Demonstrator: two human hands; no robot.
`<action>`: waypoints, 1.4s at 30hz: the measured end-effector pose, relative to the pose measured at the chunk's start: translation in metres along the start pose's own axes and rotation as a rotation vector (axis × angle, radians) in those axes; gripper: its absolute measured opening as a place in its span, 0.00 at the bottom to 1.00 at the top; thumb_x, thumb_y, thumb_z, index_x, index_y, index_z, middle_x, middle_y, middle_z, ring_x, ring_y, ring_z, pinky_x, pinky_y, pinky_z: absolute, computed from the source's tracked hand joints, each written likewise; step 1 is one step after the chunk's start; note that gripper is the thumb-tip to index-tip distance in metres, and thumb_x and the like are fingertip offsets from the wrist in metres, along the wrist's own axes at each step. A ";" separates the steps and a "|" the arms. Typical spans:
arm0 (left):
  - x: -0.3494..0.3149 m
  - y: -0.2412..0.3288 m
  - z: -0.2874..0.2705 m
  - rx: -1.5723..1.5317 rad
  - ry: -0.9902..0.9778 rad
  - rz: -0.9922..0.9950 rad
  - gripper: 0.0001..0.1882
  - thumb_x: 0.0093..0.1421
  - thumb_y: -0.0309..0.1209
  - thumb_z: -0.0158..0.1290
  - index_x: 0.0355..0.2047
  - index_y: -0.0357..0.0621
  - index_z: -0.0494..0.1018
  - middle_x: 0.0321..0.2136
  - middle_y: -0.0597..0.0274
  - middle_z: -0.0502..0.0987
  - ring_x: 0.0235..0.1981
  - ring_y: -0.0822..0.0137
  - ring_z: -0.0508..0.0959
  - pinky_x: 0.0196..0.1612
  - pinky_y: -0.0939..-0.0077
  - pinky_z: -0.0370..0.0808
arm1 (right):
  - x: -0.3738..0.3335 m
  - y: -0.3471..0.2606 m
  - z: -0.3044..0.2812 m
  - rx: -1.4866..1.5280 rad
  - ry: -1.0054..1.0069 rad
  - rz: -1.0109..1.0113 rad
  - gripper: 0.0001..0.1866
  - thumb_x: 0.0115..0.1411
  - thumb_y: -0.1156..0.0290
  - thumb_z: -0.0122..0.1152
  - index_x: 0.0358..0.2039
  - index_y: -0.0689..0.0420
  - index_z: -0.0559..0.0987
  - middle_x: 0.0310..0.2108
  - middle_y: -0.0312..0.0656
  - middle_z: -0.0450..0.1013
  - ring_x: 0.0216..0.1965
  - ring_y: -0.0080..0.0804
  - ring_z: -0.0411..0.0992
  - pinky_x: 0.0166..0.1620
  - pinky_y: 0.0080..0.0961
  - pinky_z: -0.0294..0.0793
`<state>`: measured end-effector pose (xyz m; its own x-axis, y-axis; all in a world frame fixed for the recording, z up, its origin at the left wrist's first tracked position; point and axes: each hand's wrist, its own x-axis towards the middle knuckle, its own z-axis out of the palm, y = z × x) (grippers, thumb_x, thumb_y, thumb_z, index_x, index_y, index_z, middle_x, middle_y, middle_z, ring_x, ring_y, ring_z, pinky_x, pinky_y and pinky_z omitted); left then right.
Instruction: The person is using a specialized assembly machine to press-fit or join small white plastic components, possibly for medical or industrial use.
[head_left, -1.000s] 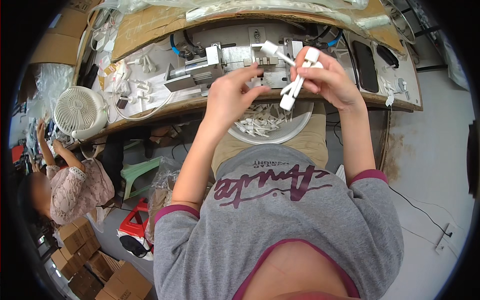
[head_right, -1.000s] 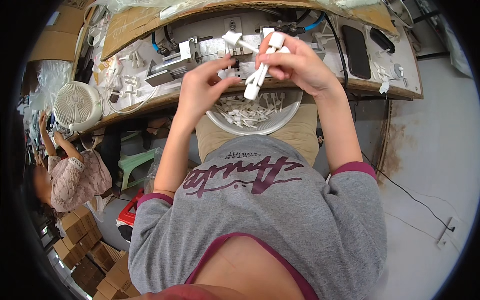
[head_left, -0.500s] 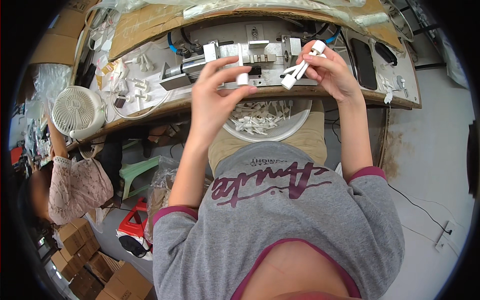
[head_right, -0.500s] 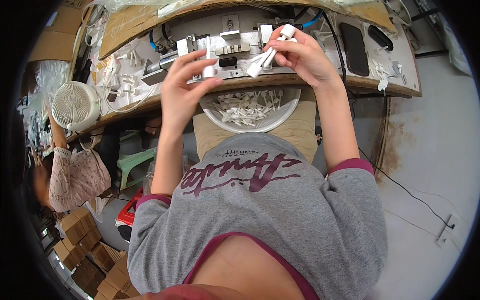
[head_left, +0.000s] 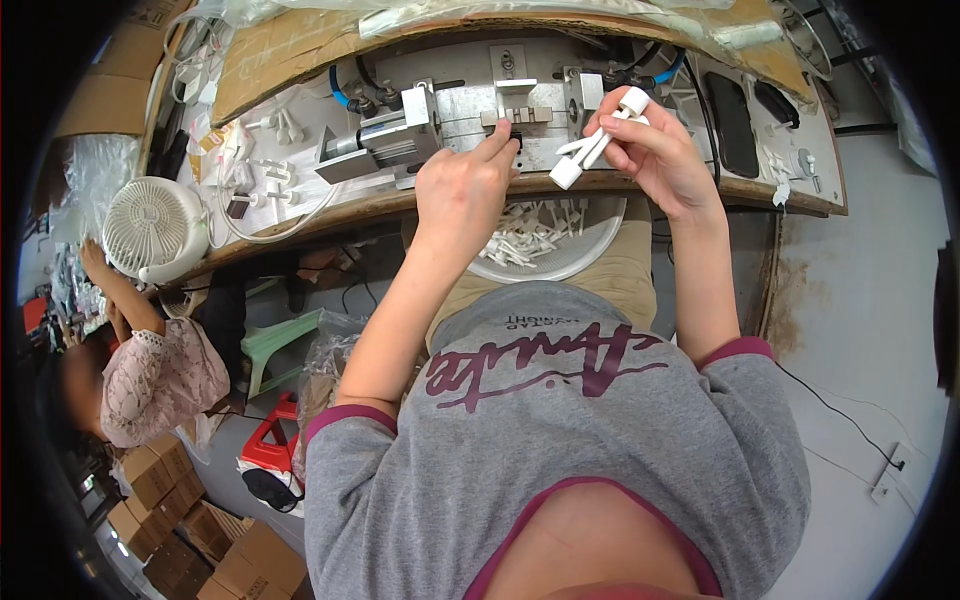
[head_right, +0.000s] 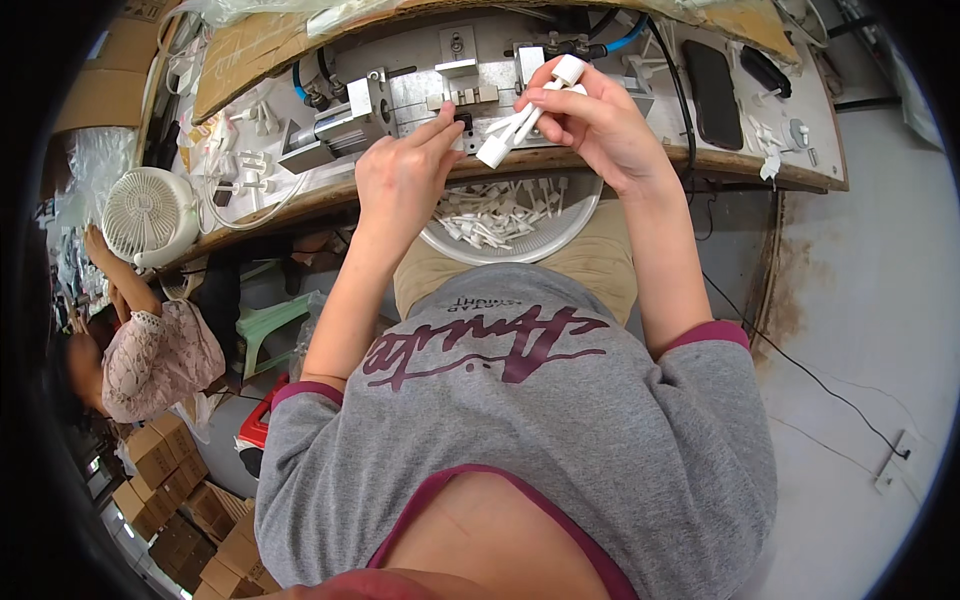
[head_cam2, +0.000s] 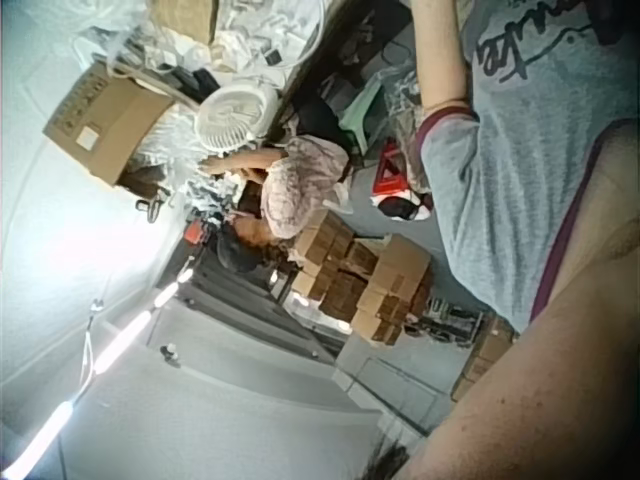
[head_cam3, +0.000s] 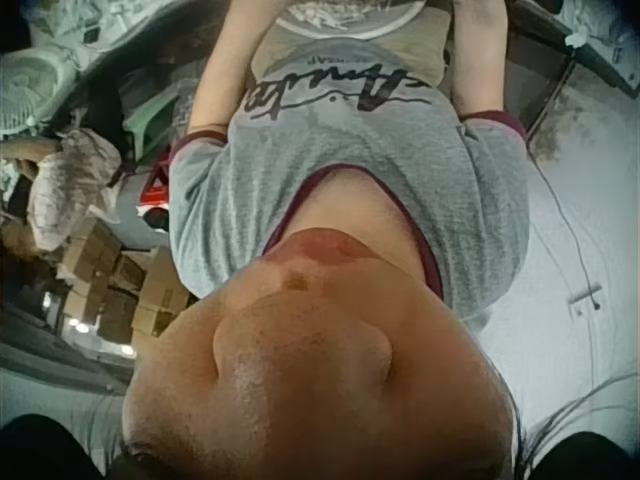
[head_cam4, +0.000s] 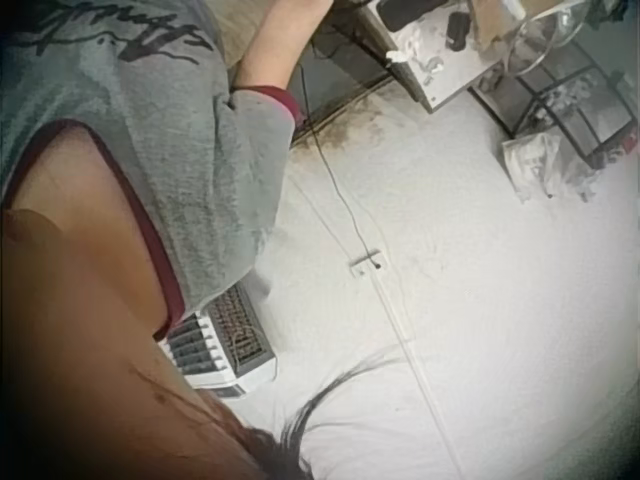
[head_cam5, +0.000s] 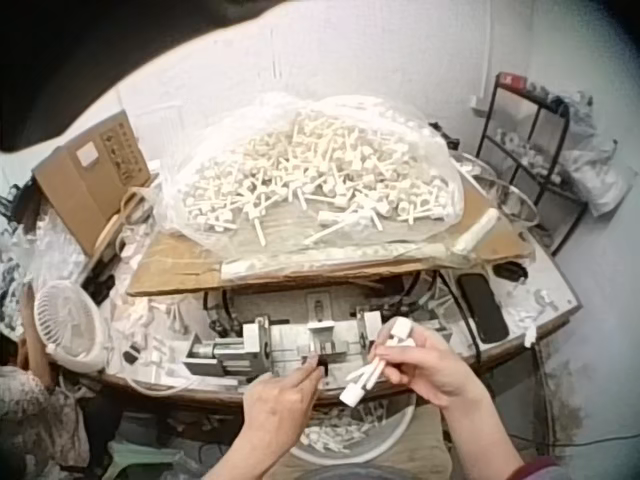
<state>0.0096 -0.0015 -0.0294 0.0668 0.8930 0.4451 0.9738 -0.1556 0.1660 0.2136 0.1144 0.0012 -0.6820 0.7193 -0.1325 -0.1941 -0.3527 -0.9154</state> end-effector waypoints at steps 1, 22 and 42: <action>0.001 -0.001 0.000 -0.014 -0.008 0.003 0.14 0.49 0.32 0.64 0.38 0.49 0.82 0.46 0.71 0.81 0.20 0.64 0.77 0.27 0.76 0.74 | -0.001 0.001 0.000 0.001 0.007 -0.001 0.07 0.62 0.71 0.58 0.39 0.57 0.74 0.34 0.40 0.76 0.23 0.13 0.63 0.26 0.11 0.59; -0.009 0.019 -0.045 -0.818 0.134 -0.201 0.17 0.48 0.20 0.66 0.40 0.41 0.81 0.36 0.62 0.78 0.30 0.75 0.80 0.31 0.83 0.81 | 0.000 0.003 0.012 -0.034 0.173 -0.098 0.17 0.60 0.74 0.63 0.48 0.65 0.74 0.37 0.43 0.77 0.27 0.14 0.69 0.30 0.10 0.67; 0.006 -0.002 -0.002 -0.097 -0.024 -0.036 0.16 0.46 0.33 0.66 0.37 0.48 0.82 0.44 0.67 0.81 0.25 0.63 0.82 0.30 0.75 0.77 | -0.009 0.012 0.024 -1.006 0.506 -0.947 0.12 0.48 0.83 0.69 0.35 0.59 0.81 0.31 0.39 0.79 0.32 0.27 0.79 0.31 0.21 0.76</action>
<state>0.0077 0.0035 -0.0249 0.0389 0.9085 0.4162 0.9502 -0.1625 0.2660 0.2009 0.0891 0.0004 -0.2275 0.6425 0.7317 0.2883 0.7622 -0.5796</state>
